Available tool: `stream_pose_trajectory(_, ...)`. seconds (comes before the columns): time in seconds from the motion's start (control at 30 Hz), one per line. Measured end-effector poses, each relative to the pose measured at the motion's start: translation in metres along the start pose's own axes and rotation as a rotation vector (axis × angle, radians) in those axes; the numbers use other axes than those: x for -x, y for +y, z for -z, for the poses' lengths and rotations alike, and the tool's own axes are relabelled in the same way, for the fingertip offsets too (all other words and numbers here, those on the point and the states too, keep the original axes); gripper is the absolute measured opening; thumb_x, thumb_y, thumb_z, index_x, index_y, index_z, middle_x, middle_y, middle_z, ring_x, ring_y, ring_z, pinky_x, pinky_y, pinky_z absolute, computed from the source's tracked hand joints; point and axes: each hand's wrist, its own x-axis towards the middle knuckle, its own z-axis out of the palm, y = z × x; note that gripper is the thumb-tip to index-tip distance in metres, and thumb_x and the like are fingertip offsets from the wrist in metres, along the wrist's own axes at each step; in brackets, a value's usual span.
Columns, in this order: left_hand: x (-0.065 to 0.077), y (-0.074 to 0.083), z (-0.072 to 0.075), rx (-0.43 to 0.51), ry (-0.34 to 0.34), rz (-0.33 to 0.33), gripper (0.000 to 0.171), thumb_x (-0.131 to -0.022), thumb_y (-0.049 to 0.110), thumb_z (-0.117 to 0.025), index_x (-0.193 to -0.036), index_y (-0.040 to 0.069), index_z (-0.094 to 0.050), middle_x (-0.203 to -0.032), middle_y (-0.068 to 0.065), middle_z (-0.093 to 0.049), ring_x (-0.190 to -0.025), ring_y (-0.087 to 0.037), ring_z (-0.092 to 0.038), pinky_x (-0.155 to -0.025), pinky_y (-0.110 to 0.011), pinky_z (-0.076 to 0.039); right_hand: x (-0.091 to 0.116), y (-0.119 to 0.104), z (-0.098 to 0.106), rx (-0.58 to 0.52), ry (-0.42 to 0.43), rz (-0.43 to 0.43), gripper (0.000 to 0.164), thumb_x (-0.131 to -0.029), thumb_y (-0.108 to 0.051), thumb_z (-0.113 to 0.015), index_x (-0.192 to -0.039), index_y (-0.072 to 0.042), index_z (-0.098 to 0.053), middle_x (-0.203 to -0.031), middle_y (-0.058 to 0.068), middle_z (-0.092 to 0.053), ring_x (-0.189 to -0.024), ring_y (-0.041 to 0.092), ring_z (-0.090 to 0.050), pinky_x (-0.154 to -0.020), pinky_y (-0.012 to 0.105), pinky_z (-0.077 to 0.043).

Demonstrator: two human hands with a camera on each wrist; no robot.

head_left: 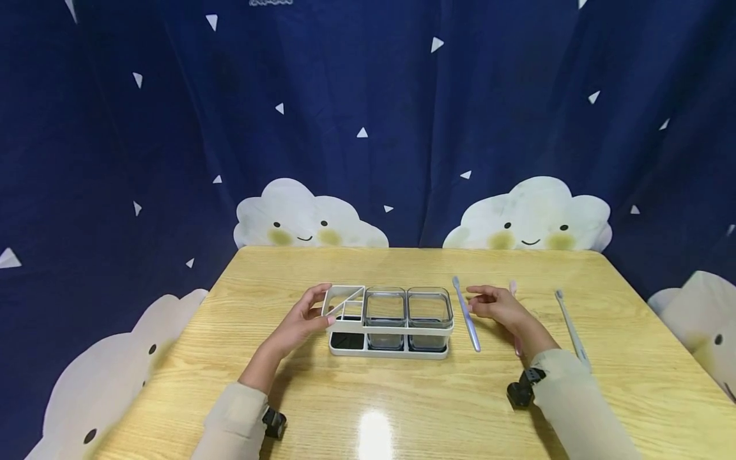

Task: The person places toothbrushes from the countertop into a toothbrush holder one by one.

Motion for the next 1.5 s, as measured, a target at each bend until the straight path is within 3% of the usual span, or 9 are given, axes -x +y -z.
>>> stream_pose_trajectory(0.3,0.001,-0.001,0.001,-0.002,-0.003,-0.005,0.065,-0.085,0.001,-0.063,-0.14,0.012,-0.032,-0.132,-0.022,-0.035,-0.101,-0.033,-0.053,-0.083,-0.038,-0.047,-0.008,0.0,0.0,0.011,-0.037,0.03,0.052,-0.083,0.004,-0.061,-0.129,0.016,-0.04,-0.104,0.029,-0.056,-0.086,0.019,-0.057,-0.072,0.025,-0.051)
stream_pose_trajectory(0.5,0.001,-0.002,0.0,-0.002,-0.004,0.008,0.064,-0.085,0.001,-0.063,-0.14,0.012,-0.033,-0.132,-0.02,-0.036,-0.096,-0.03,-0.053,-0.081,-0.035,-0.047,-0.01,0.0,-0.001,0.029,-0.02,-0.015,0.056,-0.081,0.001,-0.065,-0.13,0.016,-0.04,-0.102,0.023,-0.056,-0.084,0.017,-0.055,-0.069,0.025,-0.051)
stream_pose_trajectory(0.73,0.0,-0.001,0.0,0.0,-0.011,0.009,0.065,-0.086,0.002,-0.063,-0.141,0.013,-0.032,-0.132,-0.021,-0.035,-0.096,-0.03,-0.053,-0.081,-0.035,-0.046,-0.014,-0.001,-0.002,0.156,0.002,-0.045,0.058,-0.079,-0.006,-0.071,-0.127,0.013,-0.046,-0.097,0.015,-0.056,-0.083,0.019,-0.051,-0.068,0.025,-0.048)
stream_pose_trajectory(1.1,0.001,0.0,0.002,-0.018,-0.026,0.005,0.065,-0.087,0.003,-0.062,-0.142,0.014,-0.03,-0.134,-0.021,-0.034,-0.097,-0.03,-0.053,-0.081,-0.034,-0.046,-0.019,-0.002,-0.004,0.234,0.009,-0.064,0.052,-0.077,-0.01,-0.075,-0.12,0.011,-0.055,-0.09,0.01,-0.057,-0.08,0.019,-0.049,-0.067,0.026,-0.045)
stream_pose_trajectory(1.27,0.001,-0.001,0.003,-0.029,-0.035,0.006,0.065,-0.087,0.003,-0.061,-0.143,0.013,-0.029,-0.136,-0.026,-0.031,-0.096,-0.03,-0.053,-0.08,-0.033,-0.046,-0.022,-0.001,-0.007,0.249,0.022,-0.056,0.049,-0.077,-0.009,-0.075,-0.118,0.011,-0.057,-0.08,0.006,-0.055,-0.072,0.017,-0.046,-0.061,0.025,-0.042)
stream_pose_trajectory(1.5,0.0,-0.003,0.004,-0.025,-0.035,0.013,0.065,-0.087,0.003,-0.062,-0.143,0.013,-0.029,-0.136,-0.028,-0.029,-0.097,-0.03,-0.053,-0.08,-0.032,-0.047,-0.023,-0.002,-0.012,0.232,0.059,-0.079,0.048,-0.075,-0.005,-0.075,-0.115,0.013,-0.057,-0.079,0.006,-0.051,-0.072,0.016,-0.046,-0.059,0.021,-0.041)
